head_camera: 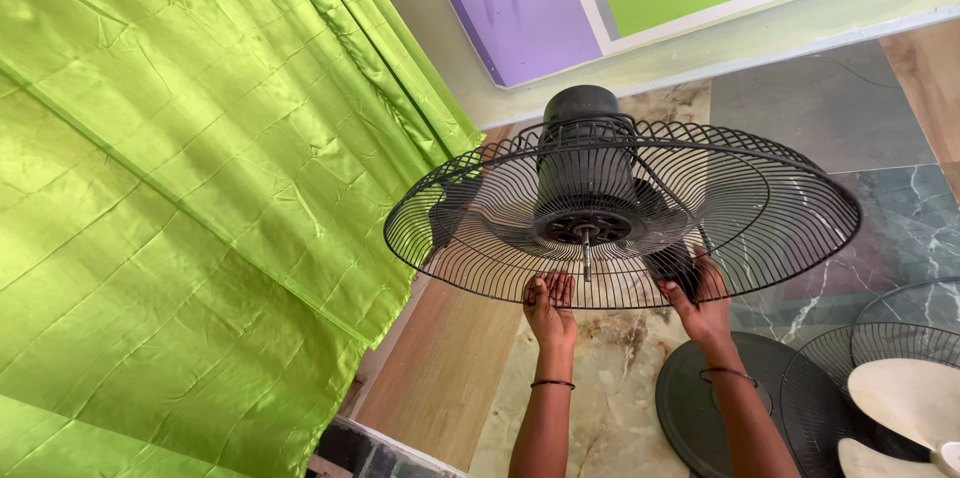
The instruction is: The person uses pliers to loosen the central nut on a standing fan, then removes the fan blades and the front protective cage. The person places the removed parts on the floor next to the fan.
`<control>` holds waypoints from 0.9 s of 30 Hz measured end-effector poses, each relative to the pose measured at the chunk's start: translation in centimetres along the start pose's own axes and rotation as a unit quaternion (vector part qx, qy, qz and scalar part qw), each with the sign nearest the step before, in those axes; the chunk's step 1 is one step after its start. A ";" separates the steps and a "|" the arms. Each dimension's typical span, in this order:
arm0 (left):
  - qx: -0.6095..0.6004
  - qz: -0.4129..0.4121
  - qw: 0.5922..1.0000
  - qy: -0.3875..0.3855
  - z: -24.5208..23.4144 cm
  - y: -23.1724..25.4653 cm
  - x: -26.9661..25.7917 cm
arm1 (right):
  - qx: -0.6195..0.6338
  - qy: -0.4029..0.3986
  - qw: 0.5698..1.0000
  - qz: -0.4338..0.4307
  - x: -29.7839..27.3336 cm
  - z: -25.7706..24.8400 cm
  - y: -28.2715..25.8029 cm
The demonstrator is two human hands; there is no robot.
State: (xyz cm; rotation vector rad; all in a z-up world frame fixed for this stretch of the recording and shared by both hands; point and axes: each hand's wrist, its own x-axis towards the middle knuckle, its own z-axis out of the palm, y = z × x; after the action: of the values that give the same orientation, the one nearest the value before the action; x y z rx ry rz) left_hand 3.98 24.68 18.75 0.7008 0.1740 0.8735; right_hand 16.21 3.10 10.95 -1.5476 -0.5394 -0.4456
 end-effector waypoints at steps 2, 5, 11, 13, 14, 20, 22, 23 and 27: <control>0.001 -0.003 1.000 -0.007 -0.1 0.0 0.1 | -0.048 -0.007 0.998 -0.031 0.4 -0.3 0.3; -0.002 -0.008 1.000 -0.024 -0.2 -0.2 0.2 | 0.025 -0.014 0.999 -0.037 0.6 0.0 0.8; -0.001 -0.023 0.999 -0.024 -0.4 -0.2 0.4 | 0.217 -0.025 0.976 0.025 -0.3 0.7 1.0; -0.011 -0.025 0.999 -0.038 -0.5 -0.2 0.4 | 0.207 -0.002 0.978 0.003 -0.6 1.0 0.9; -0.020 -0.029 0.998 -0.045 -0.6 -0.2 0.4 | 0.133 -0.019 0.991 0.017 -0.6 0.8 0.9; 0.117 0.138 0.964 -0.192 -2.3 0.1 1.1 | 0.269 0.025 0.963 0.002 0.3 1.6 0.9; 0.181 0.189 0.943 -0.205 -2.6 -0.3 1.4 | 0.314 0.014 0.946 0.075 0.5 1.6 0.9; 0.128 0.107 0.977 -0.134 -2.4 -0.5 1.7 | 0.280 0.006 0.958 0.058 0.4 1.4 0.9; 0.004 0.027 0.990 -0.141 -2.1 -0.1 1.0 | 0.000 0.007 0.999 -0.048 -0.4 0.4 0.9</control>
State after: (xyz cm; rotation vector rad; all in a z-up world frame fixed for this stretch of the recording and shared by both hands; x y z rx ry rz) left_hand 3.84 26.45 17.20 0.8320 -0.0941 0.8158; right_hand 16.42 3.48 9.98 -1.5229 -0.6055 -0.5297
